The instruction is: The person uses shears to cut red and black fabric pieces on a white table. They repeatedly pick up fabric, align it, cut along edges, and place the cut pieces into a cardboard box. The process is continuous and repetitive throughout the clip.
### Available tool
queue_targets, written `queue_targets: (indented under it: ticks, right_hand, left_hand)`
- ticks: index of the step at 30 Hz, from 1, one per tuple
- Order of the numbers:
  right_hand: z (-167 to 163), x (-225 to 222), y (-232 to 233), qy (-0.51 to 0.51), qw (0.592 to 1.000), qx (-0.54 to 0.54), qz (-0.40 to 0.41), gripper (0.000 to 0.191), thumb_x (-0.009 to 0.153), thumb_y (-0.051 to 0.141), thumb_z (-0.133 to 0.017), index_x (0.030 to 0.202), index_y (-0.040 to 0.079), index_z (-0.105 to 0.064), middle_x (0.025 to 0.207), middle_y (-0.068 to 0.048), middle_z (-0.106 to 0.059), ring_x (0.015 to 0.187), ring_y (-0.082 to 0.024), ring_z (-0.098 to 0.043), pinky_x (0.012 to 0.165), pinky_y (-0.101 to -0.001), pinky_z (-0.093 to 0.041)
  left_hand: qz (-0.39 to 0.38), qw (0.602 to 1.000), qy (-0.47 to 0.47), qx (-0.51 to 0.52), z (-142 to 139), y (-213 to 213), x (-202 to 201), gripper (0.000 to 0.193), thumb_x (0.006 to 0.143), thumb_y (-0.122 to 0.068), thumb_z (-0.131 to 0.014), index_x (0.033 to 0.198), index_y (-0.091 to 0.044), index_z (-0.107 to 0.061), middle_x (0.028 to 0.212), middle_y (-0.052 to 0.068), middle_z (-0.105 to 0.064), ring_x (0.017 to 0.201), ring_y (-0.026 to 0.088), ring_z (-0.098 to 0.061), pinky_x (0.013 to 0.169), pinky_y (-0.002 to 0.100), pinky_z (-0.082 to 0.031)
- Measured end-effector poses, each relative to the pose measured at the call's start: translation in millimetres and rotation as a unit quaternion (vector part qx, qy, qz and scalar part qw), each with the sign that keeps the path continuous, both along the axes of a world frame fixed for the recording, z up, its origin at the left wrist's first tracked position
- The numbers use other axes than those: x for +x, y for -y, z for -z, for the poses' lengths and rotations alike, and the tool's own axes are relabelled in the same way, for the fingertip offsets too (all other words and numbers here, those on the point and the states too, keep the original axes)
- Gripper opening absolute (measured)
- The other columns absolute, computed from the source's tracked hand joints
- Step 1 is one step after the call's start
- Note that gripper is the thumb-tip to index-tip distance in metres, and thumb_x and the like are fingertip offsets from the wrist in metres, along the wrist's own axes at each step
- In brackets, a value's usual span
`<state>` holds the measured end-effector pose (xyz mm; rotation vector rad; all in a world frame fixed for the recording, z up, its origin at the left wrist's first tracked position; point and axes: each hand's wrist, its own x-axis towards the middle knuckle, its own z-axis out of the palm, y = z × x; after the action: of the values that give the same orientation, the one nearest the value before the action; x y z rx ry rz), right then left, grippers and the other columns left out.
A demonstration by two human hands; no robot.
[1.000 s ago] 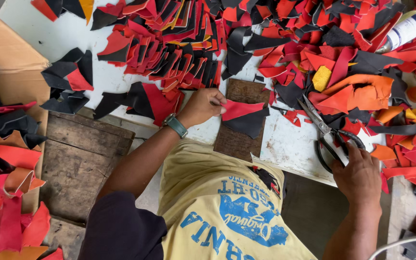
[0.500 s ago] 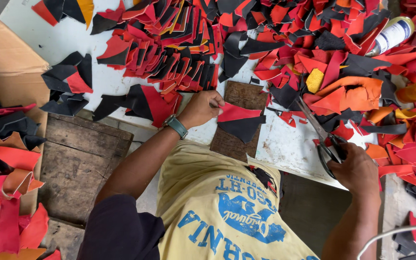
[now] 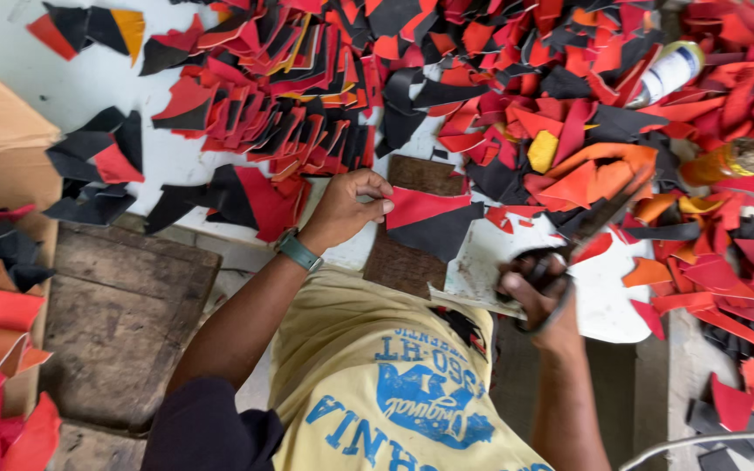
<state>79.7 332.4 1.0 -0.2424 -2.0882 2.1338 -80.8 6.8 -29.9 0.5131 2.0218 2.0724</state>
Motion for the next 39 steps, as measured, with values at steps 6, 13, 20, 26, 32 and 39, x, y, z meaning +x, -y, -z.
queue_targets:
  ticks: [6,13,20,26,32,39]
  right_hand:
    - [-17.6,-37.4,59.9,-0.012,0.999,-0.045,-0.020,0.025,0.083,-0.003,-0.075,0.101,0.001,-0.058,0.090,-0.012,-0.066,0.079,-0.022,-0.069,0.075,-0.0349,-0.057]
    - [-7.9,-41.9,61.8,-0.052,0.995,-0.073,-0.045,0.032,0.082,0.003,-0.081,0.101,0.006,-0.056,0.087,-0.005,-0.062,0.074,-0.015,-0.063,0.068,-0.0308,-0.054]
    - [-15.2,-44.5,54.3,0.011,0.994,0.101,0.034,0.029,0.084,0.007,-0.083,0.098,0.004,-0.057,0.080,-0.003,-0.062,0.069,-0.012,-0.061,0.064,-0.0278,-0.051]
    - [-20.4,-23.2,23.6,0.022,0.999,0.005,0.043,0.018,0.086,0.005,-0.075,0.099,-0.001,-0.064,0.081,-0.006,-0.067,0.070,-0.016,-0.065,0.066,-0.0287,-0.051]
    - [-19.1,-21.9,20.6,-0.012,1.000,-0.013,0.021,0.014,0.092,0.004,-0.074,0.097,-0.005,-0.065,0.084,-0.010,-0.067,0.073,-0.018,-0.065,0.069,-0.0301,-0.052]
    - [-25.1,-34.3,36.9,0.010,1.000,0.007,0.025,0.028,0.079,0.008,-0.078,0.095,0.005,-0.055,0.095,-0.004,-0.074,0.079,-0.012,-0.070,0.069,-0.0284,-0.058]
  left_hand:
    - [-0.001,0.997,-0.060,0.045,-17.9,-5.4,3.5,0.016,0.090,0.000,-0.077,0.104,0.000,-0.069,0.100,0.007,-0.075,0.093,0.011,-0.071,0.078,0.026,-0.060]
    - [-0.021,0.998,-0.036,0.038,-16.6,-3.4,10.8,0.015,0.087,-0.002,-0.077,0.100,0.001,-0.069,0.096,0.006,-0.075,0.090,0.011,-0.072,0.076,0.026,-0.061]
    - [-0.026,0.989,-0.076,-0.124,-2.3,-9.6,-11.5,0.017,0.081,-0.004,-0.078,0.097,0.000,-0.074,0.092,0.008,-0.078,0.085,0.013,-0.076,0.074,0.028,-0.060]
    - [-0.046,0.966,-0.114,-0.229,13.6,-7.8,-18.0,0.014,0.080,-0.005,-0.080,0.093,-0.001,-0.075,0.091,0.011,-0.079,0.084,0.018,-0.078,0.073,0.031,-0.060]
    - [-0.088,0.975,-0.075,-0.189,18.0,-5.1,-13.1,0.016,0.082,-0.005,-0.080,0.096,-0.002,-0.073,0.092,0.010,-0.078,0.085,0.017,-0.078,0.073,0.031,-0.060]
    - [-0.029,0.998,-0.051,-0.032,8.0,-12.2,-12.0,0.016,0.088,-0.005,-0.078,0.101,0.000,-0.070,0.097,0.007,-0.077,0.092,0.013,-0.073,0.082,0.028,-0.060]
